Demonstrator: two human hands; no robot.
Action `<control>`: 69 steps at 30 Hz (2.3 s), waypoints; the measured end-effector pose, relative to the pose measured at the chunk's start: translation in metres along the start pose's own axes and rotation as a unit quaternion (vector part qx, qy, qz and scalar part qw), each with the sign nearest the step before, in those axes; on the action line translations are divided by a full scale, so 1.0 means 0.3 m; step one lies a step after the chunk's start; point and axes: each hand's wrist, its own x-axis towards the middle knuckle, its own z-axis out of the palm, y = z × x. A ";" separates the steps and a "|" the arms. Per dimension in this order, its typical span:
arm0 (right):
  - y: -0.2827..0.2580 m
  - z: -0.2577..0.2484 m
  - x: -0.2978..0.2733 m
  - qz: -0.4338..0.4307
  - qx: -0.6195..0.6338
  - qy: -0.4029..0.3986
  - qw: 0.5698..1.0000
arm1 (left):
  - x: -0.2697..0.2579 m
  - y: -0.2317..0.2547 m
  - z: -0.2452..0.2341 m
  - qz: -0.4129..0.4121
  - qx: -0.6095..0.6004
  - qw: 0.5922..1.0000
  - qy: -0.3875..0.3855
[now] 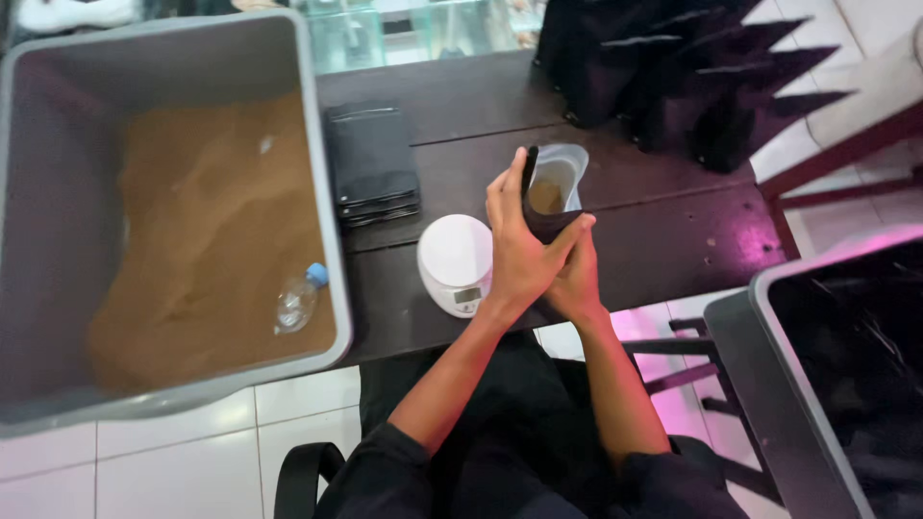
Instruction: The person fills small black pouches with a brown granular material using a plastic scoop, weighs each pouch on a digital scale, and seals them by hand before placing them in a row.
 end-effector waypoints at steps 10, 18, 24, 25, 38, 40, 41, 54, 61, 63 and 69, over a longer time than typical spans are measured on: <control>-0.029 -0.084 -0.072 0.096 -0.001 -0.007 0.995 | -0.169 -0.152 0.105 -0.070 0.005 0.997 -0.045; 0.055 -0.101 -0.084 0.089 0.283 0.112 0.949 | -0.179 -0.261 0.041 -0.071 -0.063 0.990 -0.107; 0.026 -0.058 -0.033 0.105 0.325 0.145 0.929 | -0.233 -0.288 0.120 -0.189 -0.144 0.967 -0.096; 0.028 -0.060 -0.038 0.106 0.324 0.146 0.929 | -0.258 -0.280 0.140 -0.190 -0.144 0.966 -0.098; 0.056 -0.030 -0.057 0.115 0.251 0.191 0.942 | -0.325 -0.290 0.191 -0.126 -0.113 0.984 -0.060; 0.054 -0.021 -0.058 0.104 0.244 0.209 0.941 | -0.339 -0.277 0.195 -0.116 -0.080 0.987 -0.083; 0.050 -0.017 -0.065 0.091 0.231 0.236 0.939 | -0.341 -0.283 0.191 -0.142 -0.113 0.980 -0.076; 0.172 -0.045 -0.168 -0.002 0.144 0.327 0.934 | -0.248 -0.115 0.144 -0.130 -0.242 0.960 0.054; -0.107 0.133 0.066 0.033 0.094 0.221 0.970 | -0.142 -0.122 -0.088 -0.132 -0.175 0.965 0.140; -0.133 0.211 0.101 0.038 0.178 0.187 0.966 | -0.187 -0.259 -0.164 -0.148 -0.131 0.963 0.186; -0.147 0.333 0.123 0.039 0.230 0.125 0.964 | -0.157 -0.240 -0.260 -0.146 -0.112 0.954 0.239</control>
